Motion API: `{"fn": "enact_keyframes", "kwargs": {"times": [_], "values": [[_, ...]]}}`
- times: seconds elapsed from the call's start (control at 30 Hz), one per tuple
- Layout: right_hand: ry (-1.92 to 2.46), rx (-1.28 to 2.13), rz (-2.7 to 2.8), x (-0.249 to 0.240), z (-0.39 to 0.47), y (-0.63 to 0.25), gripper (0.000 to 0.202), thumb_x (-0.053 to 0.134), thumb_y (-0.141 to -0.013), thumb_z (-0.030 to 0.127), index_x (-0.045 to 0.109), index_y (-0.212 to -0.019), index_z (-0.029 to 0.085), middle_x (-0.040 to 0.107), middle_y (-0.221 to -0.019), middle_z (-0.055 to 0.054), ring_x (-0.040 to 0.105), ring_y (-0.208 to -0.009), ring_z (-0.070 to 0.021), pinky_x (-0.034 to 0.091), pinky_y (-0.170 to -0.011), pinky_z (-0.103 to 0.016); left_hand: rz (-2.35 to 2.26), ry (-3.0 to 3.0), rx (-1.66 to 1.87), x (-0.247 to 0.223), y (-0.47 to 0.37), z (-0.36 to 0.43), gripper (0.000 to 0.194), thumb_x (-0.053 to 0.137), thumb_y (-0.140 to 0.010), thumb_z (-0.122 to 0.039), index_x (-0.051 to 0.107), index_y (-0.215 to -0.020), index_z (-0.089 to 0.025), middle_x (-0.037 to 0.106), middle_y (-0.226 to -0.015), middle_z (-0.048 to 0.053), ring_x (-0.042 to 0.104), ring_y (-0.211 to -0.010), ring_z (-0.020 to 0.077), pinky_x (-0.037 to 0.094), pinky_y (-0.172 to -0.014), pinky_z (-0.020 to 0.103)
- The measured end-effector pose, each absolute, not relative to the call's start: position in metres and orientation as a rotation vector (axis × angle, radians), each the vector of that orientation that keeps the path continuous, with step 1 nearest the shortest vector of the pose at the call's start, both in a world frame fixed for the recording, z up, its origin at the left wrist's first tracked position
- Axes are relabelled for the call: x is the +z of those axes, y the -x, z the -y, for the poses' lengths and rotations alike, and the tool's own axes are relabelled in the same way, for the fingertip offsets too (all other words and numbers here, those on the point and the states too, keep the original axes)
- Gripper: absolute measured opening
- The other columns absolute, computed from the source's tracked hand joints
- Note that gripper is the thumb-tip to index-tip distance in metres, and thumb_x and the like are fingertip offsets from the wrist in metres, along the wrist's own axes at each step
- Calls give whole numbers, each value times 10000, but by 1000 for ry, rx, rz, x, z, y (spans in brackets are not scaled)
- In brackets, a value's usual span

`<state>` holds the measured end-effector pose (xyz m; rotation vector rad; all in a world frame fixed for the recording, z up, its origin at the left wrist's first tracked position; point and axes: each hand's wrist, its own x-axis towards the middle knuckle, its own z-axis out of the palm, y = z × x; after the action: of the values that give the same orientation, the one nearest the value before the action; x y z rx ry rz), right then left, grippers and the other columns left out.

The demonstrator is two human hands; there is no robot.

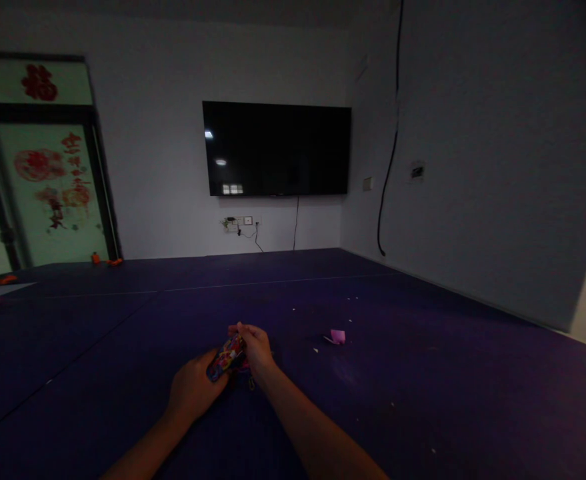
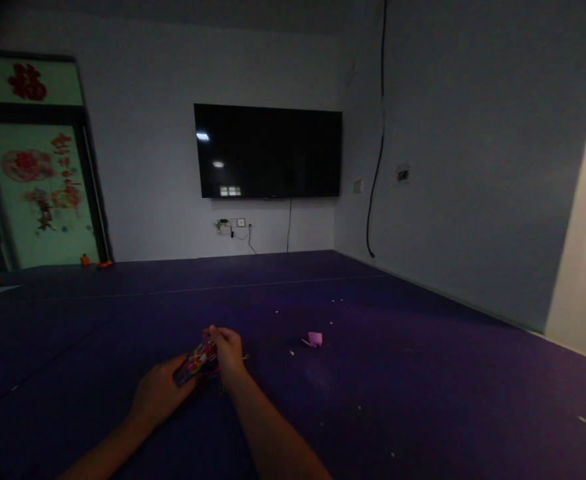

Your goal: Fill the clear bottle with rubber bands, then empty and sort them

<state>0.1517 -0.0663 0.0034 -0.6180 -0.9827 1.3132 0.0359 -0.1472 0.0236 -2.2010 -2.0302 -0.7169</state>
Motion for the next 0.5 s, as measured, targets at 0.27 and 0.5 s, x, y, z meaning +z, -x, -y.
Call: {"fn": "enact_keyframes", "kwargs": {"times": [0.27,0.5], "values": [[558,1439,816,4,63,-151,152,654,-623,277,686,-704,153,696,-746,-85,645,-720,-203,488,-664,-311,1953,2187,-771,20,-34,147,343,527,-759,-285,611,-1087,-230,712,-956,42,668,-848,219,464,-702,267],[425,1638,745,7,60,-160,314,540,-571,30,661,-840,139,693,-925,-115,637,-932,-223,453,-841,-362,1783,2198,-809,9,-29,141,365,539,-741,-312,618,-1081,-207,702,-1012,69,664,-874,234,492,-756,310]]}}
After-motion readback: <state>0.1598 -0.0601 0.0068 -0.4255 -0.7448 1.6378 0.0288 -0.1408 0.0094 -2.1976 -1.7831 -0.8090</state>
